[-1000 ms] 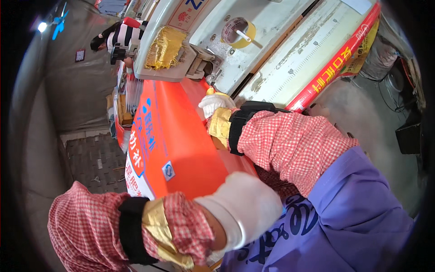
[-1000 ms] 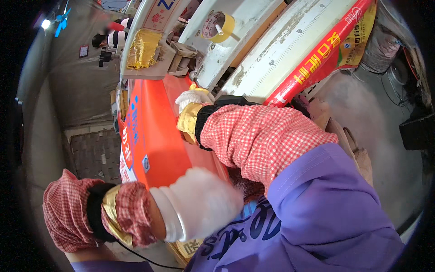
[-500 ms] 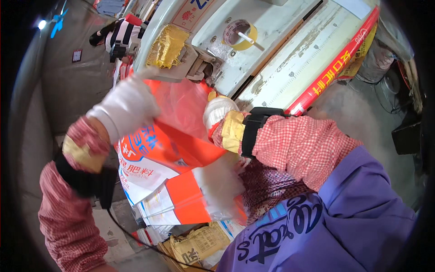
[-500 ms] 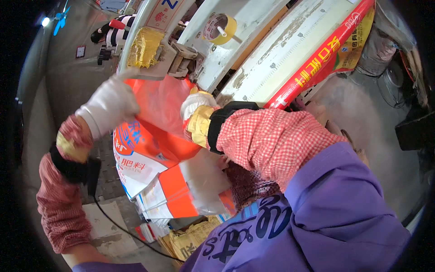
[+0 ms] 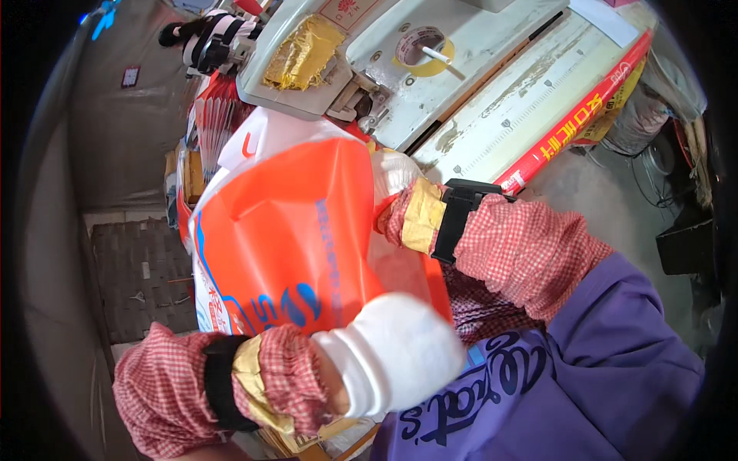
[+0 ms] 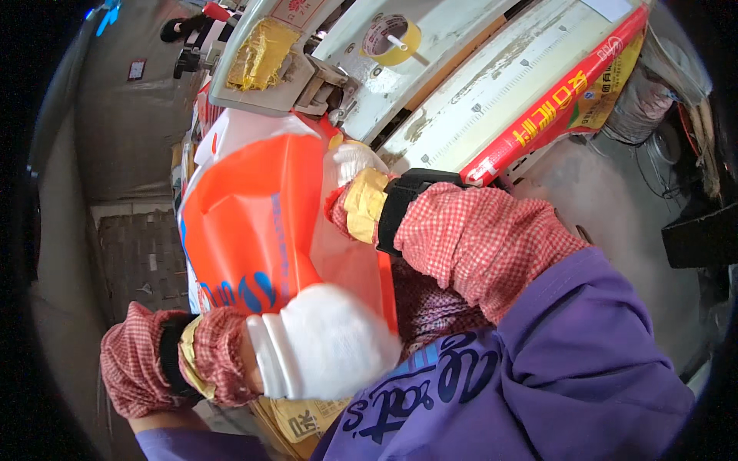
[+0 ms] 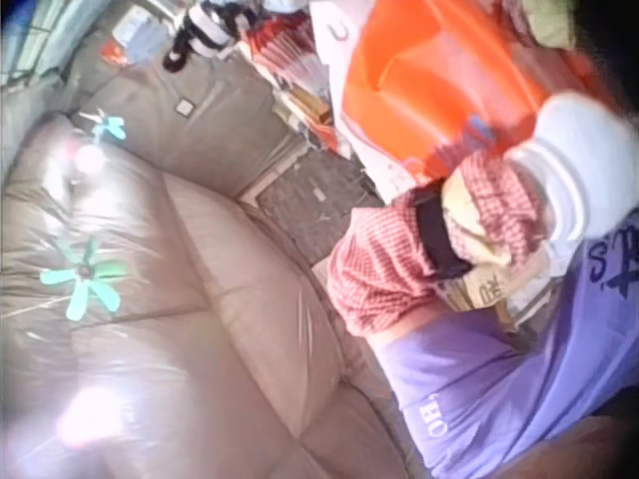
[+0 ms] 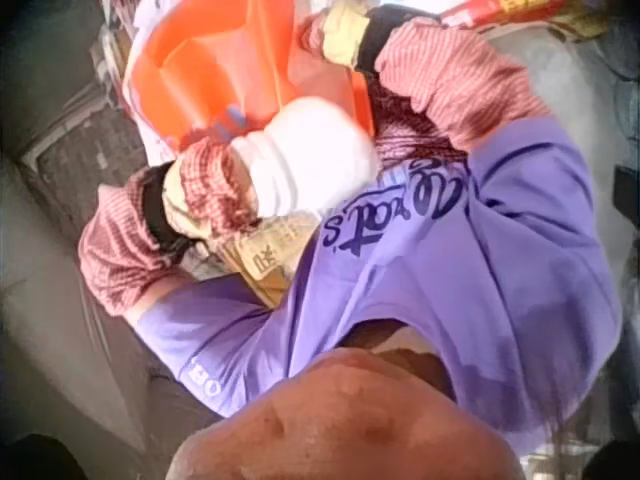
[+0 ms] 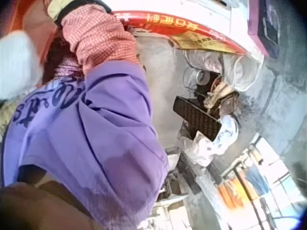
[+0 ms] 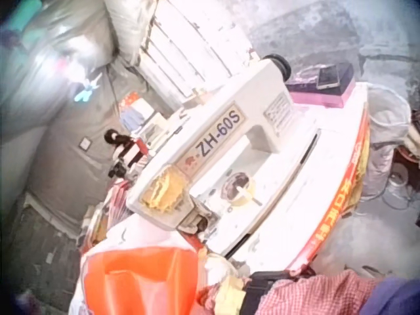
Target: Manufacturing and sealing fertilizer bags using an industrial ultrasonic sewing machine.
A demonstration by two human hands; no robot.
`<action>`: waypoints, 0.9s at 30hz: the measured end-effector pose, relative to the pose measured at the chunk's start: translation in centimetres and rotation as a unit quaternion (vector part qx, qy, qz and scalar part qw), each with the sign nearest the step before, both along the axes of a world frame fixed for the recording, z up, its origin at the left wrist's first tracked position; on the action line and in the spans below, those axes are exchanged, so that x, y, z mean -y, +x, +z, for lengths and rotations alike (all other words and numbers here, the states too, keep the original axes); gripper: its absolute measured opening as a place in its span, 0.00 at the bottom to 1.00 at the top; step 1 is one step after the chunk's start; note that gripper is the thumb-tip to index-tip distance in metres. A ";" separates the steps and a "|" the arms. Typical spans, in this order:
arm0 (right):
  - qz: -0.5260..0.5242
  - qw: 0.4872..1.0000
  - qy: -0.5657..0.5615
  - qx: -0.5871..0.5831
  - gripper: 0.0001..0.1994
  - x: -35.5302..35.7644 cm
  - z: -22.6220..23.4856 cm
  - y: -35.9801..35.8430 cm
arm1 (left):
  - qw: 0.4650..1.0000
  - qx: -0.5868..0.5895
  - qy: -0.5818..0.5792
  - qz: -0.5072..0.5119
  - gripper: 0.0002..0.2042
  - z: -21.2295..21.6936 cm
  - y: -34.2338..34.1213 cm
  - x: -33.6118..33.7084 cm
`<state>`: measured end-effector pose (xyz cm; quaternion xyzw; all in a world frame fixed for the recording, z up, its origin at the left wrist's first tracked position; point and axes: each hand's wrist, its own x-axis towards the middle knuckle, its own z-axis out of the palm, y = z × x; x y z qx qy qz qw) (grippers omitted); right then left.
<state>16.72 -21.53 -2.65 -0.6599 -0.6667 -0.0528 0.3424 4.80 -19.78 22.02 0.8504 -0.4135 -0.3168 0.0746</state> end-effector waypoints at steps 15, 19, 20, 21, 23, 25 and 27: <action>-0.303 0.889 -0.062 -0.339 0.23 -0.8 12.6 0.4 | 0.900 0.386 0.133 0.150 0.07 -12.8 16.9 -23.8; -0.284 0.930 -0.072 -0.223 0.34 -1.6 13.7 0.0 | 0.922 0.211 0.223 0.237 0.04 -8.0 14.8 -19.1; -0.282 0.931 -0.069 -0.223 0.34 -2.1 12.9 0.4 | 0.954 0.164 0.236 0.087 0.04 -5.3 11.9 -18.0; -0.305 0.943 -0.071 -0.111 0.32 -3.0 11.8 0.7 | 0.970 0.165 0.167 0.062 0.05 -4.0 8.7 -18.2; -0.313 0.947 -0.068 -0.010 0.24 -4.8 10.7 1.0 | 0.972 0.126 0.172 0.103 0.04 4.6 3.1 -15.3; -0.342 0.938 -0.062 0.000 0.14 -6.6 10.8 0.5 | 0.939 0.153 0.272 0.145 0.02 11.9 -1.1 -12.5; -0.290 0.941 -0.172 0.036 0.06 -7.9 12.2 0.3 | 0.856 0.410 0.303 0.084 0.04 14.8 -2.2 -12.3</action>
